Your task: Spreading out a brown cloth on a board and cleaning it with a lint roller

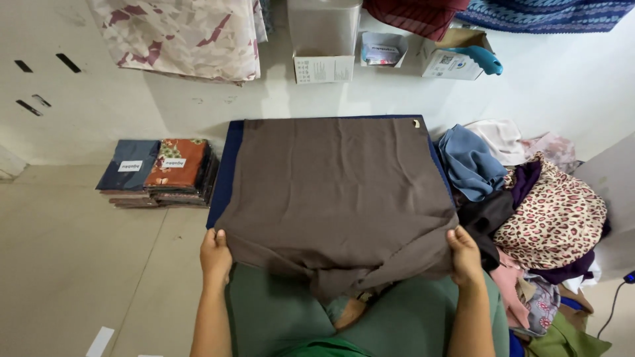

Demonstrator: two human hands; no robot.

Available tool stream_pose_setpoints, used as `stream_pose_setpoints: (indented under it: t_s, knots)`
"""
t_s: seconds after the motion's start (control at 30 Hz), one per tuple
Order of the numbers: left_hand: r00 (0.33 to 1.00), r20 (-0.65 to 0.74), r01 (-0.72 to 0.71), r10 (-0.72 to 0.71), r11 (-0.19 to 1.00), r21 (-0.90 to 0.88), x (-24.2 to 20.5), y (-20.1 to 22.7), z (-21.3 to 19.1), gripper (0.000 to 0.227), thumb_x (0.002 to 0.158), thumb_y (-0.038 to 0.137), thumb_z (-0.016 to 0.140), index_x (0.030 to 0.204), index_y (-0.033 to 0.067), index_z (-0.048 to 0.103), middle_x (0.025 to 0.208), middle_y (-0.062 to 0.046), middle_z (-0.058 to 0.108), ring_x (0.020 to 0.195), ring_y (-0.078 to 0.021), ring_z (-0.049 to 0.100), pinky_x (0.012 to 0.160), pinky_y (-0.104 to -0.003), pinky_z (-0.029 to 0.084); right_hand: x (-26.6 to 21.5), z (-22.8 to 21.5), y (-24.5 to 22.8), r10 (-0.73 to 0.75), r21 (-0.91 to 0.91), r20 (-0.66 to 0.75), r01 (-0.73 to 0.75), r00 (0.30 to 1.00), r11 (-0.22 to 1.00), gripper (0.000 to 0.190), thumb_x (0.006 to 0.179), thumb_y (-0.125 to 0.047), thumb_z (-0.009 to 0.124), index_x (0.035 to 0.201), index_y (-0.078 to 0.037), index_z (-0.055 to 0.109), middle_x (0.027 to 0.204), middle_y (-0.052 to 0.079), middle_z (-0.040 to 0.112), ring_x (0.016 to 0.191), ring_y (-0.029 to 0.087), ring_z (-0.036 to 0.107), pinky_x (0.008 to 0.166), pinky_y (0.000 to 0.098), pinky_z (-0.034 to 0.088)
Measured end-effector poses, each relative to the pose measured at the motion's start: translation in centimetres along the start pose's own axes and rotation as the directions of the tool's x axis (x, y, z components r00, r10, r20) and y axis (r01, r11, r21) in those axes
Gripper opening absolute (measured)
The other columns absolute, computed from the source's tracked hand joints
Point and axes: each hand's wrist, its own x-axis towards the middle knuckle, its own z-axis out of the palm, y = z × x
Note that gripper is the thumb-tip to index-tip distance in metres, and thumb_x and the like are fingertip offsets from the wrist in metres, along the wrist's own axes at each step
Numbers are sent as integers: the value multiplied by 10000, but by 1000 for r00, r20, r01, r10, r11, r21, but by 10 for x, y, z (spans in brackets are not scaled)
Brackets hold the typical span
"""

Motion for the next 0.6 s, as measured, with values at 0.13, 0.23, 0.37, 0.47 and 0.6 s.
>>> stream_pose_setpoints:
  t_s: [0.13, 0.23, 0.37, 0.47, 0.6]
  knots:
    - [995, 100, -2, -25, 964, 267, -28, 16, -6, 464, 1106, 220, 445, 1509, 3, 514, 1538, -302, 479, 1455, -448, 416, 1164, -594, 369, -4, -6, 32, 70, -311, -78, -91, 994, 946, 393, 1004, -51, 589, 1382, 57, 605, 1215, 302, 653, 1127, 433, 610, 968, 602, 470]
    - [971, 123, 204, -204, 979, 8, -23, 20, -7, 484, 948, 146, 404, 1377, 131, 627, 1295, -147, 662, 1048, -308, 659, 746, -423, 579, -7, -7, 27, 178, -144, -3, -177, 984, 974, 221, 911, 17, 494, 967, -124, 654, 802, 27, 604, 658, 163, 540, 606, 276, 407]
    - [976, 84, 200, -203, 979, 35, -33, 39, -8, 493, 1011, 468, 506, 1288, 86, 648, 1114, -154, 691, 763, -263, 688, 717, -389, 601, -6, 5, 21, 204, -173, -119, -223, 972, 959, 418, 935, -460, 636, 1182, -125, 668, 1038, 81, 693, 913, 242, 677, 782, 368, 510]
    - [994, 15, 108, -112, 977, 184, -28, 34, -5, 459, 951, 536, 675, 1105, 105, 698, 999, -71, 700, 819, -242, 700, 773, -395, 592, -27, 43, -15, 104, -244, -184, -148, 977, 958, 438, 916, -381, 710, 1233, -81, 689, 1073, 55, 693, 935, 188, 657, 790, 331, 535]
    - [997, -5, 73, -73, 997, 16, -15, 10, -2, 315, 1042, 369, 675, 1129, 72, 733, 1008, -67, 699, 883, -212, 659, 737, -388, 597, -23, 49, -10, 51, -196, -263, -106, 963, 975, 271, 956, -219, 706, 1162, -45, 736, 1085, 73, 753, 945, 185, 677, 826, 328, 550]
